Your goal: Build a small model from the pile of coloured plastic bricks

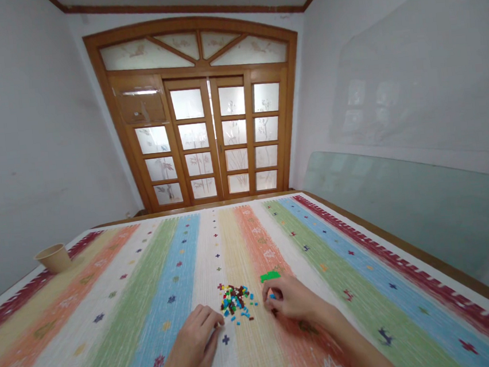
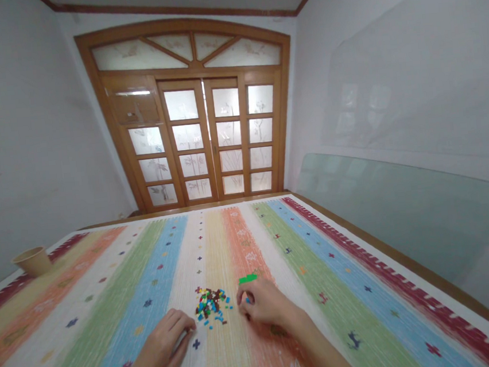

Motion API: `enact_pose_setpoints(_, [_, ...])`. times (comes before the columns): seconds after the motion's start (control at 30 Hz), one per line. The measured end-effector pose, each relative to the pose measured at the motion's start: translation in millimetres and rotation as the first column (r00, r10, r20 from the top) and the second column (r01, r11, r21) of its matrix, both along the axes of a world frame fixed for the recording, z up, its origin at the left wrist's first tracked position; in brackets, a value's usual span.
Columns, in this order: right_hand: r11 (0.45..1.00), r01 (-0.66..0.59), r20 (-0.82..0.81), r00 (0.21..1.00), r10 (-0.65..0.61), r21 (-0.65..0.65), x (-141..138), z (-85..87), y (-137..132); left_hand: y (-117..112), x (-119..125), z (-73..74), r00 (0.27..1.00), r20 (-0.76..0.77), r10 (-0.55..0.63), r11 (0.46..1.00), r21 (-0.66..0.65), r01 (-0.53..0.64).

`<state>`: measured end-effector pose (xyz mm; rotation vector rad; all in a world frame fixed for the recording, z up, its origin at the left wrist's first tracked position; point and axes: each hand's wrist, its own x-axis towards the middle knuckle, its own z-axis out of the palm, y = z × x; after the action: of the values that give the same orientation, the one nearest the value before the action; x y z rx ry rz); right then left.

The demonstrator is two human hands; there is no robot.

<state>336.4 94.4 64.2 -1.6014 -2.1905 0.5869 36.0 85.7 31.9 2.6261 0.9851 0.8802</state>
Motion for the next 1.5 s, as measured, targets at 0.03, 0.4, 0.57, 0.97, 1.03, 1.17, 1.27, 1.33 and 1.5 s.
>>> enact_pose_setpoints(0.03, [1.000, -0.005, 0.018, 1.000, 0.004, 0.020, -4, -0.6, -2, 0, 0, -0.4, 1.000, 0.005, -0.003, 1.000, 0.005, 0.003])
enact_pose_setpoints(0.4, [0.999, -0.043, 0.091, 0.995, 0.043, 0.002, -31, 3.7, -17, 2, -2, -6.9, 1.000, -0.019, 0.001, 1.000, -0.019, -0.001])
enact_pose_setpoints(0.57, [1.000, -0.031, 0.116, 0.993, 0.031, -0.003, -34, -4.9, -18, 1, -1, -4.3, 1.000, -0.023, -0.001, 1.000, -0.030, 0.000])
enact_pose_setpoints(0.97, [1.000, -0.026, 0.134, 0.991, 0.028, -0.012, -34, -9.2, -18, 0, 0, -1.6, 1.000, 0.016, -0.003, 1.000, -0.019, 0.004])
enact_pose_setpoints(1.03, [0.999, -0.029, 0.135, 0.990, 0.031, -0.013, -35, -10.8, -18, 0, -1, -2.5, 1.000, 0.010, -0.001, 1.000, -0.019, 0.002])
enact_pose_setpoints(1.17, [0.999, -0.043, 0.134, 0.990, 0.041, 0.012, -35, -13.6, -18, 1, -1, -4.4, 1.000, -0.001, 0.001, 1.000, -0.014, -0.001])
enact_pose_setpoints(1.27, [0.999, -0.047, 0.140, 0.989, 0.046, 0.004, -35, -11.7, -18, 1, -1, -4.4, 1.000, 0.006, -0.006, 1.000, -0.004, 0.006])
enact_pose_setpoints(1.33, [0.999, -0.039, 0.147, 0.988, 0.040, -0.009, -35, -9.2, -17, 1, 0, -3.8, 1.000, 0.014, -0.009, 1.000, 0.002, 0.009])
enact_pose_setpoints(1.5, [1.000, -0.024, 0.130, 0.991, 0.024, -0.002, -31, -4.5, -14, 2, 0, -3.4, 1.000, 0.030, -0.006, 1.000, 0.006, 0.006])
